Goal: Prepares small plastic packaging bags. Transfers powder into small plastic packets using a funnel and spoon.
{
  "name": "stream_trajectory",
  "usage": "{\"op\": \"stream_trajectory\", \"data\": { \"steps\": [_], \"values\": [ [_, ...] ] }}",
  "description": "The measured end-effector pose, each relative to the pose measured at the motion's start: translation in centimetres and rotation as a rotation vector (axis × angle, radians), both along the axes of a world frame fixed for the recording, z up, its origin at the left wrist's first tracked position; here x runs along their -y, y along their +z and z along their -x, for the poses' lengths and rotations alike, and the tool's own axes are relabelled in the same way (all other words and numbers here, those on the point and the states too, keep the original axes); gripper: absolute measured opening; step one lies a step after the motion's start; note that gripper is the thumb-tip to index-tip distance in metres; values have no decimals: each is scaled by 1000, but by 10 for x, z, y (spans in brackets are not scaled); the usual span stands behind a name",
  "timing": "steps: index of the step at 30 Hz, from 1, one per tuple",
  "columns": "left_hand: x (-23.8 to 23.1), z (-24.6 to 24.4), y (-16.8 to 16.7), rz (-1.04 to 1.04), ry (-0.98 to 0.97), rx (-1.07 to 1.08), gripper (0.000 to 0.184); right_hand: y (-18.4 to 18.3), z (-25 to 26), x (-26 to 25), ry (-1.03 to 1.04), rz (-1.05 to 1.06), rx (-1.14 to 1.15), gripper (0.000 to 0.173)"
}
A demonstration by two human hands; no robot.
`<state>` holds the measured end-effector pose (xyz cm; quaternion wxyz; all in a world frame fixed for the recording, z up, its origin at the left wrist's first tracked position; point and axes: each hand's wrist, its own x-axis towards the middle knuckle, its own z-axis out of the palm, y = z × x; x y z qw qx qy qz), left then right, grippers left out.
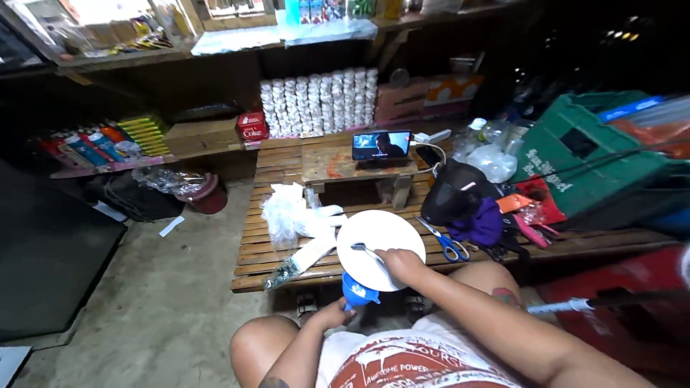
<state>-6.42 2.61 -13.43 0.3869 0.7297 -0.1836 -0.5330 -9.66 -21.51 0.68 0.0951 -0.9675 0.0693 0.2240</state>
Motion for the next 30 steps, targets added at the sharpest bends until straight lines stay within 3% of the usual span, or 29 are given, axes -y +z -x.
{"op": "stream_trajectory", "data": {
  "steps": [10,25,30],
  "values": [
    [-1,0,4,2,16,3,47,5,6,5,24,-57,-31,46],
    [1,-5,9,-58,-77,30,46,-6,30,44,234,-51,138,42],
    [2,-6,8,-63,-93,34,45,-3,34,48,182,-81,258,40]
  ]
}}
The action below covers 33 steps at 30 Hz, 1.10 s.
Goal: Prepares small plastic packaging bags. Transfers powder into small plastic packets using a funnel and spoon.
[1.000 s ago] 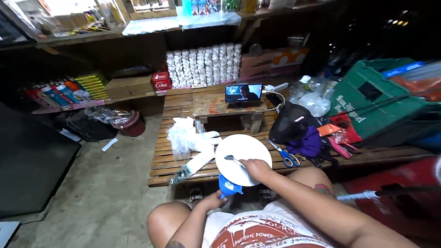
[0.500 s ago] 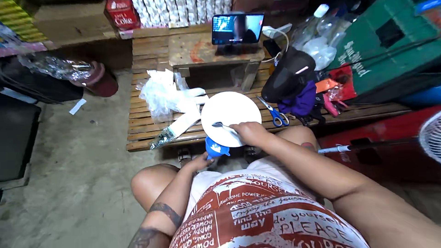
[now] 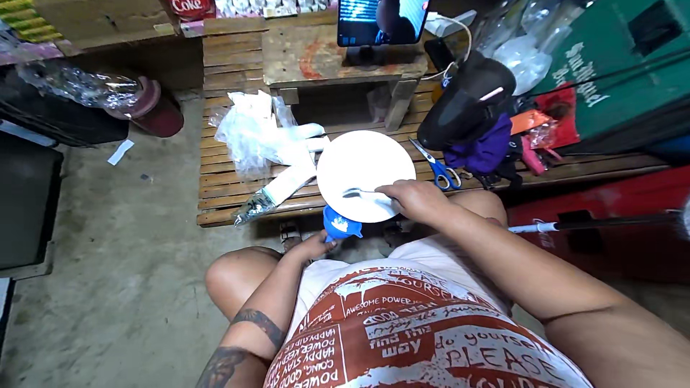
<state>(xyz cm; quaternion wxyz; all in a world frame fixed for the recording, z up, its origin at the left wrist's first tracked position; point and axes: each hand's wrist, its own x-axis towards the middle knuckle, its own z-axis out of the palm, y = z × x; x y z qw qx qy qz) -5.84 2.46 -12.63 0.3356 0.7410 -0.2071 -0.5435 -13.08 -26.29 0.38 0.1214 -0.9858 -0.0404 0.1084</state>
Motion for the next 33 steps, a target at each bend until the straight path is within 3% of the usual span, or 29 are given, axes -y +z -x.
{"op": "stream_trajectory", "data": {
  "steps": [7,12,17,24,33],
  "values": [
    [1,0,2,-22,-4,10,45,-17,1,-24,-6,-62,74,40],
    [0,0,5,-45,-8,6,46,-29,22,-15,5,-43,61,46],
    [0,-1,2,-42,-6,6,45,-23,46,-4,-79,-115,123,36],
    [1,0,-3,-30,11,-9,46,-41,31,-26,20,-154,167,40],
    [0,-1,4,-50,-24,14,44,-50,51,1,21,-119,246,41]
  ]
}}
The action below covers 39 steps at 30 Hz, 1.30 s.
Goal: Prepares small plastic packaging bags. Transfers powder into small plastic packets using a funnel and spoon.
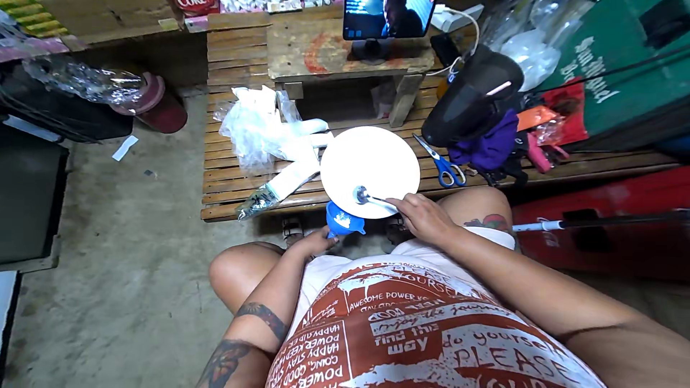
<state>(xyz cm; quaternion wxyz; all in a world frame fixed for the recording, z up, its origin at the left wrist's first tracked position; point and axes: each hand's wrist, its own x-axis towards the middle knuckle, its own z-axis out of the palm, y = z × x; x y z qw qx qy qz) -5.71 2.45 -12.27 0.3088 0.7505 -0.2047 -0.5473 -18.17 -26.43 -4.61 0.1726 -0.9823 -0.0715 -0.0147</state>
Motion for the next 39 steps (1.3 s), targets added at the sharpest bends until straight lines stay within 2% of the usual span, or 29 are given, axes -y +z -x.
{"op": "stream_trajectory", "data": {
  "steps": [6,14,21,27,35,39],
  "values": [
    [3,1,-1,28,20,-9,46,0,-16,-29,72,-2,24,45],
    [1,-1,0,5,-11,9,44,-3,0,0,36,49,31,44],
    [5,1,3,-7,-6,2,44,-1,-15,-29,87,38,49,49],
    [2,0,2,4,-6,-11,43,-5,-1,-1,46,81,15,48],
    [4,0,-3,15,-3,4,45,-4,-17,-28,124,82,89,51],
    [2,-1,-5,14,-13,-3,45,-6,-6,-12,88,92,58,49]
  ]
}}
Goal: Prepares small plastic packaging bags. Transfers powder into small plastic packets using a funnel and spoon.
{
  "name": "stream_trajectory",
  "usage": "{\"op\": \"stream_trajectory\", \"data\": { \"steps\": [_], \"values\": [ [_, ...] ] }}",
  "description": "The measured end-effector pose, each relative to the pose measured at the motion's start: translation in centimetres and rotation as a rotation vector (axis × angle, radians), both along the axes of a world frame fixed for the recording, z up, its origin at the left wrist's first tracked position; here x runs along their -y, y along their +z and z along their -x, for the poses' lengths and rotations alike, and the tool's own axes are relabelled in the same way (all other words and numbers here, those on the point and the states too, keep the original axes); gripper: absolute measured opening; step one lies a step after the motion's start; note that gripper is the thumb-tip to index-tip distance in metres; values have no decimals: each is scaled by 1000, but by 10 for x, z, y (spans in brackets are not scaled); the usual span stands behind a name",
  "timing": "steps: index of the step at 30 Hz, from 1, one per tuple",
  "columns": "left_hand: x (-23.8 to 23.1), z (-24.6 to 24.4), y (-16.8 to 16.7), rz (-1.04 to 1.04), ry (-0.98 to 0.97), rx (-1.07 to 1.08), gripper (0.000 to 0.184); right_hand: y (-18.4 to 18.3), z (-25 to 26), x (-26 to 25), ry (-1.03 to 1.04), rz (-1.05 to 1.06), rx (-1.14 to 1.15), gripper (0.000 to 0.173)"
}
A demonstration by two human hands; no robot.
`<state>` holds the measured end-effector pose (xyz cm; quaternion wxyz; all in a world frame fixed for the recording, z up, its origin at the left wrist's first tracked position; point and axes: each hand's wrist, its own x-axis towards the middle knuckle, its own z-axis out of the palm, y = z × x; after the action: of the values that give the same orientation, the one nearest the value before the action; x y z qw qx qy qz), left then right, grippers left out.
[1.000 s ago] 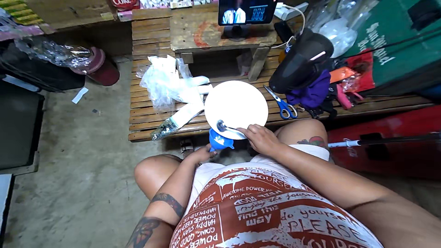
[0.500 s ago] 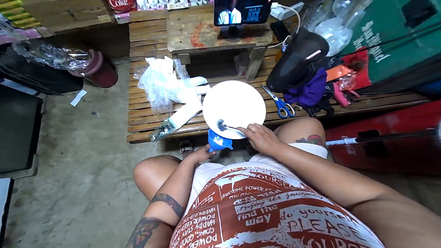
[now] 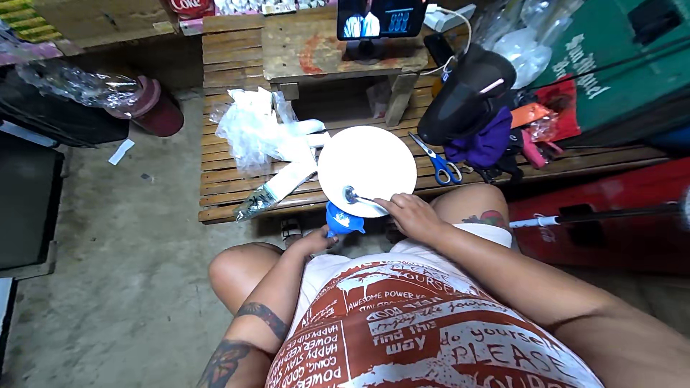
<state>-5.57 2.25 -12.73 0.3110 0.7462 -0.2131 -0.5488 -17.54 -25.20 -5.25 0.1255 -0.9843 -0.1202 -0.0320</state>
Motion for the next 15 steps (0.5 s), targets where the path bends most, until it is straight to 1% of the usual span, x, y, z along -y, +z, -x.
{"op": "stream_trajectory", "data": {
  "steps": [3,5,8,10,12,15],
  "values": [
    [0,0,0,-2,2,-6,44,3,4,9,-42,10,-11,49],
    [1,0,0,-7,-14,6,44,5,-1,3,-43,4,7,52],
    [3,0,2,-10,-19,16,44,5,-12,-13,3,1,33,55],
    [3,0,-1,-6,-9,15,44,5,-15,-17,51,14,40,52],
    [3,0,0,-9,-12,10,44,4,-12,-11,68,42,46,52],
    [1,-1,1,-8,-16,8,42,7,-6,3,36,85,43,52]
  ]
}}
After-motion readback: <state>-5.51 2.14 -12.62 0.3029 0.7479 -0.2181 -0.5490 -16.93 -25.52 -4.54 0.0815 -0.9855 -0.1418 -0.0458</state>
